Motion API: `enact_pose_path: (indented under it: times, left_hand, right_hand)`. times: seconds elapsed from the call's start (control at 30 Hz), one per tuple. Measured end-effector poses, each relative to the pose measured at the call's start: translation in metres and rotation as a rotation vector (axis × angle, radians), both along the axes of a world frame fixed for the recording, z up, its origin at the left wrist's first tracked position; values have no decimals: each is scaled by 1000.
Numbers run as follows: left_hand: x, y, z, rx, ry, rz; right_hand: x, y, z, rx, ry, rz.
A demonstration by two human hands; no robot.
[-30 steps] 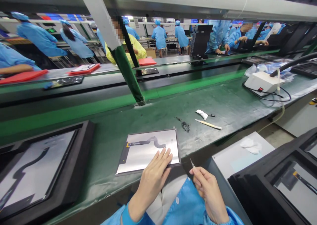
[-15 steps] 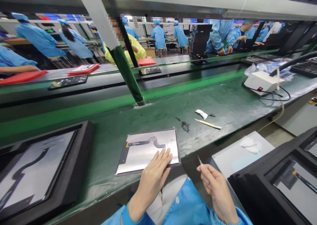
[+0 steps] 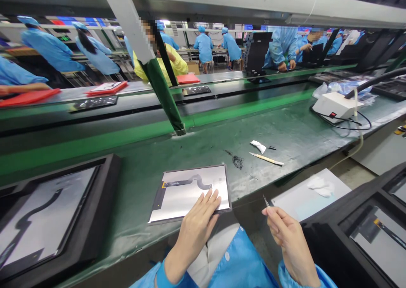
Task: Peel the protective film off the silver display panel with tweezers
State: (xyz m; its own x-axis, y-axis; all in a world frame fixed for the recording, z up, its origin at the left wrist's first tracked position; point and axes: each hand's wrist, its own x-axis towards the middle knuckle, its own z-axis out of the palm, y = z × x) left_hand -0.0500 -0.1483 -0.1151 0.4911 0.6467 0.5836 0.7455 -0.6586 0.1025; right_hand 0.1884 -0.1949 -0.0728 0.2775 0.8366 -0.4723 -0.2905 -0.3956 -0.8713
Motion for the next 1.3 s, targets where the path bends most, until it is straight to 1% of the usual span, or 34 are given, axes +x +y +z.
enact_pose_path:
  times: [0.23, 0.53, 0.73, 0.87, 1.13, 1.3]
  left_hand:
    - [0, 0, 1, 1, -5, 3]
    - [-1, 0, -4, -28, -3, -4]
    - [-1, 0, -3, -30, -8, -9]
    - [0, 0, -3, -30, -10, 1]
    - [-1, 0, -1, -40, -9, -10]
    - [-1, 0, -1, -24, 12, -5]
  right_hand:
    - [7, 1, 8, 1, 1, -42]
    - [10, 6, 25, -1, -7, -114]
    - [17, 4, 27, 28, -24, -122]
    - [19, 5, 30, 38, -39, -157]
    - [25, 9, 33, 65, -7, -194]
    - [28, 10, 37, 87, -46, -196]
